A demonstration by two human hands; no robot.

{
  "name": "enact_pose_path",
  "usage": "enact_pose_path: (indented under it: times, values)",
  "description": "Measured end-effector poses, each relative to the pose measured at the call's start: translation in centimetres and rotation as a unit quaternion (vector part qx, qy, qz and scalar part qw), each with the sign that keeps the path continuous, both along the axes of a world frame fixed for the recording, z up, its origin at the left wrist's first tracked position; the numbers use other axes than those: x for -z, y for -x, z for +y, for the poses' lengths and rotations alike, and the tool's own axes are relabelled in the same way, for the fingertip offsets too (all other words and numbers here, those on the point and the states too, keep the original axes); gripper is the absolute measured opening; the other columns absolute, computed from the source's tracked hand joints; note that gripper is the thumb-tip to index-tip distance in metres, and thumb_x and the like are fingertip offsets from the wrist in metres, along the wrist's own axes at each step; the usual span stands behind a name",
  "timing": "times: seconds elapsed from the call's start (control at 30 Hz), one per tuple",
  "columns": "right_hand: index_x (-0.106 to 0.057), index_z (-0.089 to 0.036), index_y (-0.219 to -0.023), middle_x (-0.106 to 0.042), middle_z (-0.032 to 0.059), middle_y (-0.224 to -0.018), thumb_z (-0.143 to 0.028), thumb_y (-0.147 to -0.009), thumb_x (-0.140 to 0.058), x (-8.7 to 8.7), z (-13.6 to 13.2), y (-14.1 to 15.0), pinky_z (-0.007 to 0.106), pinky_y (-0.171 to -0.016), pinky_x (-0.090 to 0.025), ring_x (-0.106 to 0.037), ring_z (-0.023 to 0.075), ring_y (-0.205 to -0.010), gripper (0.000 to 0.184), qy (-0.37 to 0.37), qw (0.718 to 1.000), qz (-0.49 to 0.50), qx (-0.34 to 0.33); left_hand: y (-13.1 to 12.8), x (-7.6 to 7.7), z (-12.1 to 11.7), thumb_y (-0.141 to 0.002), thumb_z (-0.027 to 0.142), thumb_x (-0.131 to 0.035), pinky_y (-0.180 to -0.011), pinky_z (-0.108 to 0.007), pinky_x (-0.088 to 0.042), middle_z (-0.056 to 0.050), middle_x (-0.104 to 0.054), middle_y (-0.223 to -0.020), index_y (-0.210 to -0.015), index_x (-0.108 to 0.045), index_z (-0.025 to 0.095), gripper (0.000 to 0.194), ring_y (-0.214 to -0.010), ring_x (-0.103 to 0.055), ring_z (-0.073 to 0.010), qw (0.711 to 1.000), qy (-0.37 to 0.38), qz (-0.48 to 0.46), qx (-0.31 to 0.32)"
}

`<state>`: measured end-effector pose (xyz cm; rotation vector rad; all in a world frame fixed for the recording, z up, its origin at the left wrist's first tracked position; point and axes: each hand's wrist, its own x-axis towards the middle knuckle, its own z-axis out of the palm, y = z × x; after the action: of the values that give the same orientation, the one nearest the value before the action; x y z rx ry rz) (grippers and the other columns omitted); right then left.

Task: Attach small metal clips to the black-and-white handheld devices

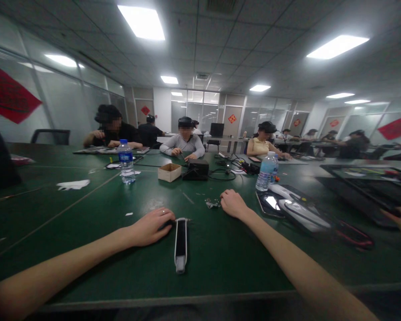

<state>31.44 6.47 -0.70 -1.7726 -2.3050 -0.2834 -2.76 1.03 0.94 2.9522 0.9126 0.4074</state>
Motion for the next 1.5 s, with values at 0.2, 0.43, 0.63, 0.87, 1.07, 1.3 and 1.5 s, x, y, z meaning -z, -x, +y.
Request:
enact_pose_path:
  times: [0.2, 0.43, 0.63, 0.87, 1.07, 1.3, 1.5]
  values:
    - [-0.070, -0.018, -0.108, -0.062, 0.0122, -0.117, -0.018, -0.093, -0.049, 0.2, 0.4, -0.7, 0.037, -0.091, -0.043, -0.053, 0.0252, -0.108, 0.025, 0.001, 0.999, -0.019, -0.046, 0.1, 0.3, 0.1, -0.093, 0.020, -0.048, -0.085, -0.034, -0.049, -0.008, -0.062, -0.104, -0.106, -0.058, 0.019, 0.017, -0.096, -0.060, -0.0220, 1.000, -0.002, -0.010, 0.004]
    - [-0.072, -0.021, -0.103, -0.062, 0.0124, -0.115, -0.023, -0.093, -0.053, 0.2, 0.6, -1.1, 0.040, -0.091, -0.043, -0.051, 0.0267, -0.109, 0.022, -0.019, 0.997, -0.025, -0.067, 0.2, 0.1, 0.0, -0.092, 0.019, -0.048, -0.083, -0.032, -0.048, -0.007, -0.062, -0.103, -0.105, -0.058, 0.019, 0.017, -0.094, -0.060, -0.0212, 1.000, -0.005, -0.015, 0.010]
    - [-0.073, -0.018, -0.093, -0.062, 0.0125, -0.114, -0.027, -0.090, -0.058, -0.4, 0.4, -0.8, 0.040, -0.091, -0.043, -0.051, 0.0279, -0.110, 0.018, -0.004, 0.998, -0.016, -0.058, 0.2, 0.3, 0.1, -0.093, 0.019, -0.048, -0.084, -0.032, -0.048, -0.007, -0.062, -0.103, -0.106, -0.058, 0.019, 0.017, -0.094, -0.059, -0.0208, 1.000, -0.012, -0.017, 0.011]
    - [-0.072, -0.016, -0.086, -0.060, 0.0142, -0.117, -0.025, -0.083, -0.060, -0.6, 0.3, -0.6, 0.039, -0.091, -0.043, -0.050, 0.0295, -0.114, 0.014, 0.030, 0.999, -0.006, -0.027, 0.0, 0.0, -0.1, -0.092, 0.019, -0.049, -0.084, -0.033, -0.049, -0.007, -0.062, -0.104, -0.105, -0.058, 0.019, 0.016, -0.095, -0.060, -0.0212, 1.000, -0.002, -0.003, -0.002]
    - [-0.069, -0.016, -0.076, -0.060, 0.0141, -0.117, -0.028, -0.079, -0.063, -0.6, 0.1, -0.6, 0.041, -0.093, -0.040, -0.048, 0.0305, -0.116, 0.013, 0.023, 1.000, -0.001, -0.022, 0.0, 0.0, -0.2, -0.091, 0.018, -0.048, -0.086, -0.033, -0.049, -0.007, -0.063, -0.104, -0.103, -0.057, 0.019, 0.015, -0.097, -0.059, -0.0214, 1.000, 0.004, -0.014, 0.000]
    - [-0.060, -0.016, -0.078, -0.063, 0.0124, -0.103, -0.017, -0.081, -0.057, -2.1, -2.0, 1.8, 0.038, -0.089, -0.040, -0.052, 0.0252, -0.104, 0.004, -0.129, 0.981, 0.026, -0.144, -0.1, -0.2, -1.0, -0.081, 0.018, -0.053, -0.094, -0.042, -0.044, -0.008, -0.062, -0.113, -0.112, -0.053, 0.018, 0.031, -0.105, -0.057, -0.0256, 0.994, -0.047, -0.095, -0.041]
    - [-0.056, -0.017, -0.089, -0.062, 0.0073, -0.084, -0.014, -0.088, -0.050, -2.3, -6.1, 7.8, 0.033, -0.076, -0.041, -0.053, 0.0197, -0.082, 0.006, -0.211, 0.909, 0.041, -0.357, -0.7, -0.1, -1.9, -0.090, 0.022, -0.048, -0.087, -0.036, -0.046, -0.007, -0.064, -0.103, -0.106, -0.053, 0.019, 0.016, -0.095, -0.059, -0.0216, 0.981, -0.104, -0.160, 0.022]
